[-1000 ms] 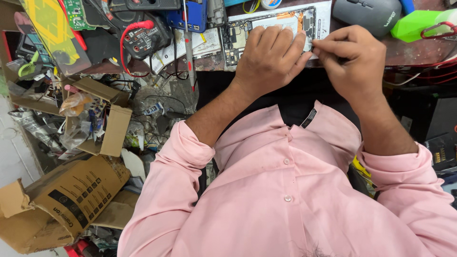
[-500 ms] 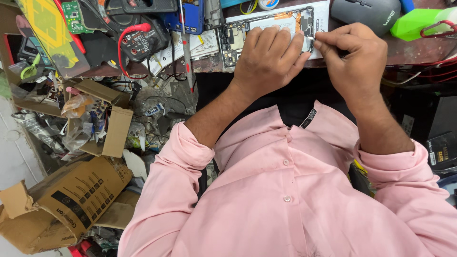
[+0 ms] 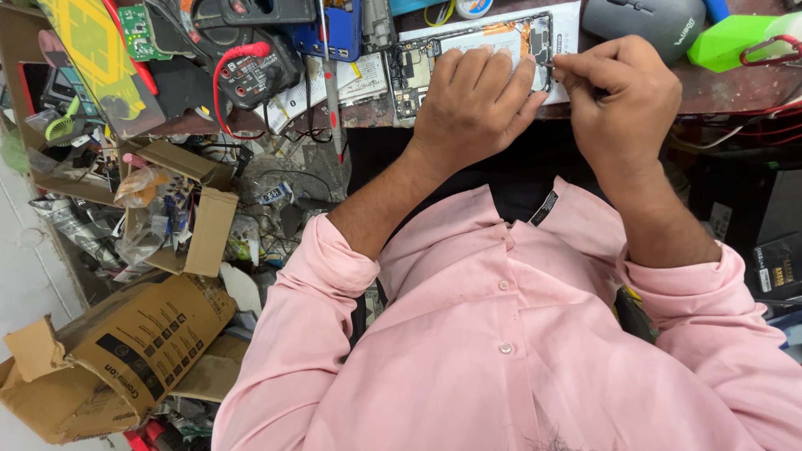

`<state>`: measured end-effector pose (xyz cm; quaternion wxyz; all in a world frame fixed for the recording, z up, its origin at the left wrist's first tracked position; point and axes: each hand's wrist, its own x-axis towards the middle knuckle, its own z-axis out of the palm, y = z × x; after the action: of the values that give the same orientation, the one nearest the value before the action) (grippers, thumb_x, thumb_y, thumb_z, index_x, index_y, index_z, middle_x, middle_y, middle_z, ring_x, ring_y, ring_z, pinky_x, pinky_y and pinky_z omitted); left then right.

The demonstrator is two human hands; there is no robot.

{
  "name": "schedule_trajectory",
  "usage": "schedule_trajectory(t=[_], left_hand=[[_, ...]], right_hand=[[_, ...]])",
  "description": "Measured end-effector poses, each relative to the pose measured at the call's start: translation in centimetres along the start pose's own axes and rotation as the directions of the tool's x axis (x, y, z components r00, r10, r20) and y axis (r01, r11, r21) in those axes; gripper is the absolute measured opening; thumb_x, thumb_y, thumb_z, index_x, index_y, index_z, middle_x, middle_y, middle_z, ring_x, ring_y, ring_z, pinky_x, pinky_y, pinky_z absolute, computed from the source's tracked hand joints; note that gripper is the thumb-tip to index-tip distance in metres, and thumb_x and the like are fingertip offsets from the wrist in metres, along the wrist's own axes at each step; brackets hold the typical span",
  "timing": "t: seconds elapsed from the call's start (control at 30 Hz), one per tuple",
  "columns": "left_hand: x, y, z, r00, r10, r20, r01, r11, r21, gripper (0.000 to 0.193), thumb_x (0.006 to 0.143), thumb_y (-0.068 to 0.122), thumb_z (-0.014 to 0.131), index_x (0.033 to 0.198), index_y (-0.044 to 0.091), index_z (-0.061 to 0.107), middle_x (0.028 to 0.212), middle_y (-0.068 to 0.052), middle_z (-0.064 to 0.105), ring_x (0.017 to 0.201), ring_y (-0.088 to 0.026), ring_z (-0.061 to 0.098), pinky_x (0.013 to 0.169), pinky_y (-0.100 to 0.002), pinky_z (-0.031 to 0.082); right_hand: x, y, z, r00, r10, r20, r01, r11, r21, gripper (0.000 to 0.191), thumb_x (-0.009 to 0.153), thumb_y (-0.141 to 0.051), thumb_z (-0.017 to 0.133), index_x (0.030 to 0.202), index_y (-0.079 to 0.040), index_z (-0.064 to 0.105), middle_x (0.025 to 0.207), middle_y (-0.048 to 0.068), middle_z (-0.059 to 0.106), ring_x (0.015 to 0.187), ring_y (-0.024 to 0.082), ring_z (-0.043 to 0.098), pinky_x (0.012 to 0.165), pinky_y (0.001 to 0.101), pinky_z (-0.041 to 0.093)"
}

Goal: The person repairs a disassembled smartphone on a cluttered workbench. They handle the phone's internal components by hand, then use a screwdriver to work on screws and use tweezers to manipulate small parts inside the open phone body.

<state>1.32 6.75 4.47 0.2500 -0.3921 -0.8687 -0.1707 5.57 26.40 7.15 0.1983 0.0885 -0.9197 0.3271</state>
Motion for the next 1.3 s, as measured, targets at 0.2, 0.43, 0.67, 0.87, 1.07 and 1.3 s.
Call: schedule_trajectory(t=[0.2, 0.43, 0.67, 0.87, 1.07, 1.3], left_hand=[[0.0, -0.1, 0.0, 1.000, 0.005, -0.005, -0.005, 1.000, 0.010, 0.037, 0.101, 0.038, 0.072, 0.118, 0.005, 0.070, 0.099, -0.006, 0.058, 0.099, -0.024, 0.057, 0.091, -0.042, 0.044], [0.7, 0.2, -0.6, 0.994, -0.111, 0.000, 0.110, 0.980, -0.164, 0.032, 0.100, 0.035, 0.078, 0.116, 0.009, 0.068, 0.097, -0.001, 0.057, 0.093, -0.022, 0.054, 0.088, -0.040, 0.042], [1.5, 0.4, -1.1, 0.982, -0.185, 0.033, 0.188, 0.960, -0.205, 0.034, 0.094, 0.033, 0.079, 0.121, 0.014, 0.070, 0.096, 0.001, 0.055, 0.095, -0.020, 0.053, 0.085, -0.039, 0.040], [1.7, 0.4, -0.8, 0.983, -0.184, 0.004, 0.180, 0.959, -0.220, 0.024, 0.093, 0.026, 0.078, 0.114, 0.018, 0.071, 0.097, 0.002, 0.055, 0.099, -0.019, 0.055, 0.087, -0.040, 0.040], [1.9, 0.1, -0.3, 0.993, -0.117, 0.015, 0.117, 0.976, -0.181, 0.014, 0.091, 0.014, 0.071, 0.104, 0.017, 0.069, 0.103, 0.003, 0.058, 0.102, -0.018, 0.056, 0.089, -0.039, 0.040], [2.5, -0.5, -0.8, 0.996, -0.035, 0.081, 0.038, 0.999, -0.027, 0.013, 0.098, 0.019, 0.069, 0.107, 0.011, 0.064, 0.108, -0.003, 0.058, 0.100, -0.020, 0.054, 0.086, -0.040, 0.039]], right_hand=[[-0.4, 0.2, 0.2, 0.998, -0.054, -0.017, 0.055, 0.996, 0.068, 0.030, 0.087, 0.015, 0.072, 0.109, -0.004, 0.080, 0.097, 0.008, 0.070, 0.088, 0.019, 0.069, 0.074, 0.0293, 0.054], [-0.4, 0.4, -0.2, 1.000, -0.013, -0.025, 0.015, 0.997, 0.079, 0.017, 0.092, 0.010, 0.082, 0.105, 0.000, 0.079, 0.096, 0.011, 0.069, 0.082, 0.022, 0.066, 0.069, 0.0315, 0.050], [-0.3, 0.2, -0.4, 1.000, 0.008, 0.004, -0.008, 0.991, 0.134, 0.017, 0.093, 0.010, 0.081, 0.106, -0.001, 0.079, 0.098, 0.011, 0.069, 0.084, 0.021, 0.067, 0.071, 0.0308, 0.051], [-1.1, 0.9, -0.1, 0.999, 0.019, 0.043, -0.027, 0.982, 0.185, 0.016, 0.097, 0.006, 0.083, 0.110, -0.003, 0.079, 0.098, 0.009, 0.070, 0.085, 0.020, 0.068, 0.074, 0.0307, 0.052], [-1.6, 1.5, 0.0, 0.998, 0.016, 0.063, -0.028, 0.981, 0.192, 0.018, 0.098, 0.006, 0.081, 0.112, -0.006, 0.080, 0.099, 0.007, 0.071, 0.090, 0.019, 0.069, 0.076, 0.0282, 0.053], [-1.6, 1.8, -0.1, 0.985, 0.136, 0.106, -0.164, 0.926, 0.339, 0.017, 0.102, 0.008, 0.076, 0.113, -0.006, 0.079, 0.100, 0.009, 0.070, 0.092, 0.017, 0.069, 0.077, 0.0283, 0.053]])
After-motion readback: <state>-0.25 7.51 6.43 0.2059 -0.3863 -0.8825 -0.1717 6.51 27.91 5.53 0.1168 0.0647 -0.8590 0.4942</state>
